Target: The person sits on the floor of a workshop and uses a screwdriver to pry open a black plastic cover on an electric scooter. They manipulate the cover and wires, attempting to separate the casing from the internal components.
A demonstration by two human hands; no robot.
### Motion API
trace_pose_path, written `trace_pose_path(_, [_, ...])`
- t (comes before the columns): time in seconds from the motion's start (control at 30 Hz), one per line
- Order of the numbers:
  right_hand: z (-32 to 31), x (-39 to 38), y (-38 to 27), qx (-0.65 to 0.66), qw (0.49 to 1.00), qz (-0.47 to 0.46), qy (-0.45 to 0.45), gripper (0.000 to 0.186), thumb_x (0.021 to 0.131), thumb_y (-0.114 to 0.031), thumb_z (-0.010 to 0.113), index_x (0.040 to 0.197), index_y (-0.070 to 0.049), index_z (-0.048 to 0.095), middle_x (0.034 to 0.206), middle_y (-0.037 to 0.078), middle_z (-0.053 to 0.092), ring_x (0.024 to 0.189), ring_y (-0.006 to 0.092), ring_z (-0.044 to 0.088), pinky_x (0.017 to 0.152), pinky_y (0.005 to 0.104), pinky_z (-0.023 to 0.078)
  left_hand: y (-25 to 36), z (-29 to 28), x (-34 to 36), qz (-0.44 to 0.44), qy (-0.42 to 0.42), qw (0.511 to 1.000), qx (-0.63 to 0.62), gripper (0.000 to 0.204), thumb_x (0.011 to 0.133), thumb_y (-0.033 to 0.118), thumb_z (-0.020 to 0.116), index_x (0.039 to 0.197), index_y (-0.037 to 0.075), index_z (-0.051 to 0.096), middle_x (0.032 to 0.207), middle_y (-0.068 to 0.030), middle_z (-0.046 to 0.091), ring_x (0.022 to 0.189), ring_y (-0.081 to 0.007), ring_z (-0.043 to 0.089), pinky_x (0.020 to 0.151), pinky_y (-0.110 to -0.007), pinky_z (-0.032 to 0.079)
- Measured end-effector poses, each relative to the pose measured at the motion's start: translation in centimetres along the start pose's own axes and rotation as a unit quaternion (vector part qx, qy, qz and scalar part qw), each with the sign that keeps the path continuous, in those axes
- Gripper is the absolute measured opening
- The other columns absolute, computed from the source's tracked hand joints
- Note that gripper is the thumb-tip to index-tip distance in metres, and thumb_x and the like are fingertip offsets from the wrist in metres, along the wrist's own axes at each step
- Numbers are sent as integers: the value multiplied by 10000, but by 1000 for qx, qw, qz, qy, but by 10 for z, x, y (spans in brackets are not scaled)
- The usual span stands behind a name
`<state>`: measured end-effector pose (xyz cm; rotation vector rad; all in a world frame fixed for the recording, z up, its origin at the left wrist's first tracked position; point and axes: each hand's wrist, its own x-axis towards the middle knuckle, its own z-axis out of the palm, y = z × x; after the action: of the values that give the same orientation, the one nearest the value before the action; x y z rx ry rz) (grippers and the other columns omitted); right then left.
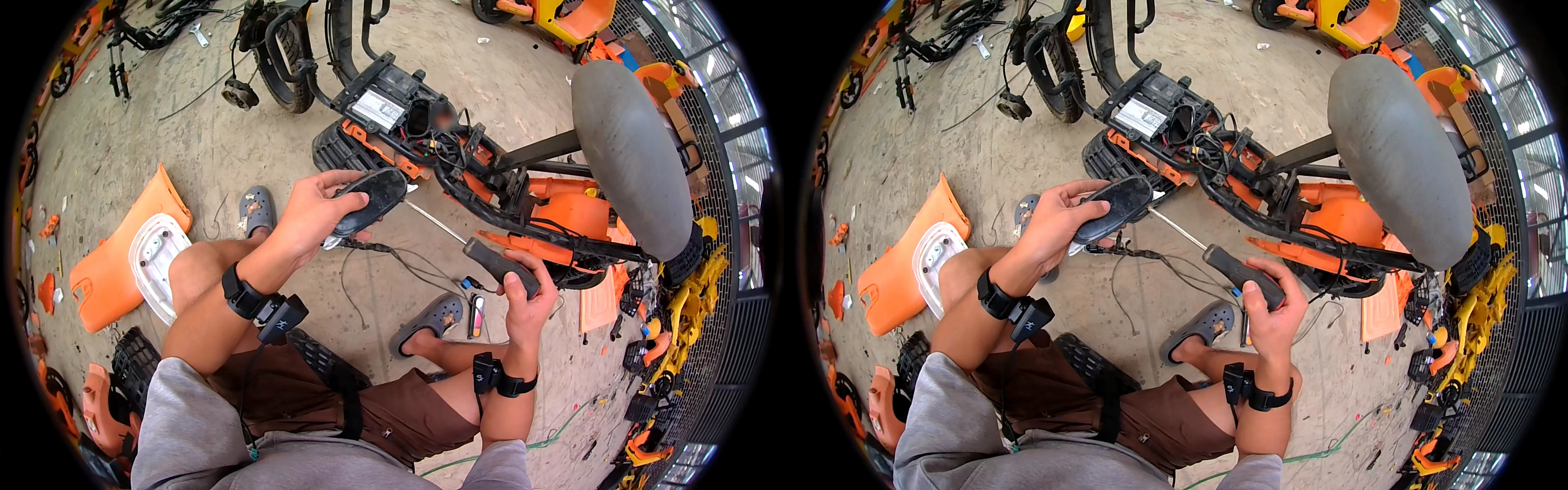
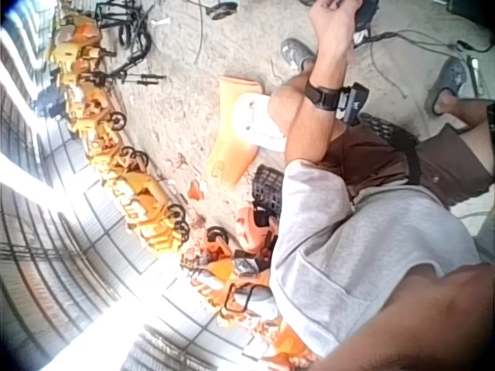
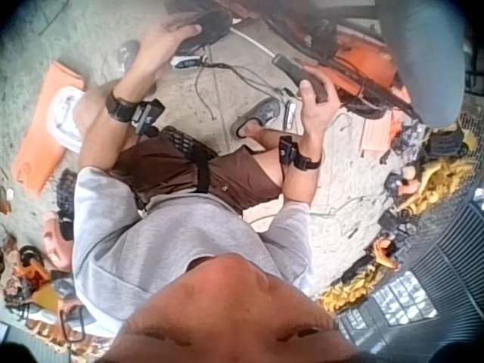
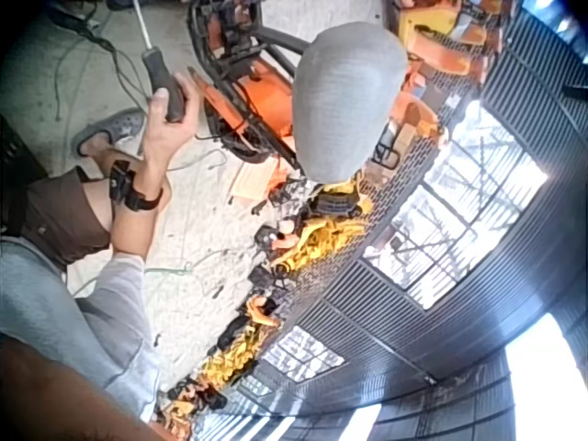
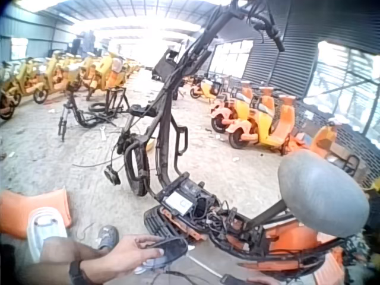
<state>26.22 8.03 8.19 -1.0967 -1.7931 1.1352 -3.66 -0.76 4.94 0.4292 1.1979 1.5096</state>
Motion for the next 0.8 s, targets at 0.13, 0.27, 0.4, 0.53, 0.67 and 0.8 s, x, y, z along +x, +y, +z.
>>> trace_pose_path(0.13, [1, 0, -1, -2, 1000, 1, -1, 306, 823, -155, 670, 1060, 38, 654, 993, 105, 695, 909, 150, 630, 829, 284, 496, 1, 0, -1, 1, 0, 1000, 3, 429, 918, -19, 581, 1311, -140, 456, 1028, -192, 670, 794, -218, 706, 635, -317, 644])
trace_pose_path(0.27, [2, 1, 4, -22, 999, -33, 5, 345, 829, -189, 655, 1075, 53, 647, 908, 94, 653, 635, 107, 577, 569, 229, 469, 0, 1, -1, 2, 1, 1000, -1, 421, 917, -20, 582, 1303, -139, 463, 1024, -190, 669, 773, -210, 702, 632, -318, 645])
trace_pose_path(0.4, [2, 0, -4, 12, 1000, 13, -6, 303, 831, -158, 673, 1068, 31, 657, 970, 80, 681, 766, 96, 581, 704, 239, 475, 1, 0, -1, 0, 2, 1000, -2, 412, 914, -23, 581, 1295, -136, 471, 1022, -190, 669, 770, -210, 702, 631, -322, 646])
trace_pose_path(0.53, [3, 0, -5, 16, 1000, 13, -8, 300, 834, -160, 674, 1067, 28, 659, 962, 71, 675, 736, 86, 567, 678, 230, 466, 1, 0, -1, -5, 2, 1000, -14, 410, 908, -28, 580, 1290, -133, 475, 1018, -194, 670, 776, -221, 706, 626, -324, 646])
trace_pose_path(0.67, [2, 1, -2, 7, 1000, 6, -7, 296, 842, -174, 677, 1059, 27, 663, 936, 68, 668, 706, 79, 563, 646, 232, 462, 0, -1, 0, -11, 2, 1000, -16, 403, 905, -29, 577, 1283, -129, 482, 1015, -196, 672, 782, -231, 709, 620, -327, 647])
trace_pose_path(0.8, [2, 1, 0, 30, 998, -5, 47, 290, 860, -192, 666, 1050, 28, 666, 862, 71, 659, 610, 74, 554, 566, 221, 446, 0, -1, 0, -12, -5, 1000, -13, 401, 903, -28, 577, 1281, -127, 485, 1009, -195, 674, 782, -229, 710, 618, -331, 647])
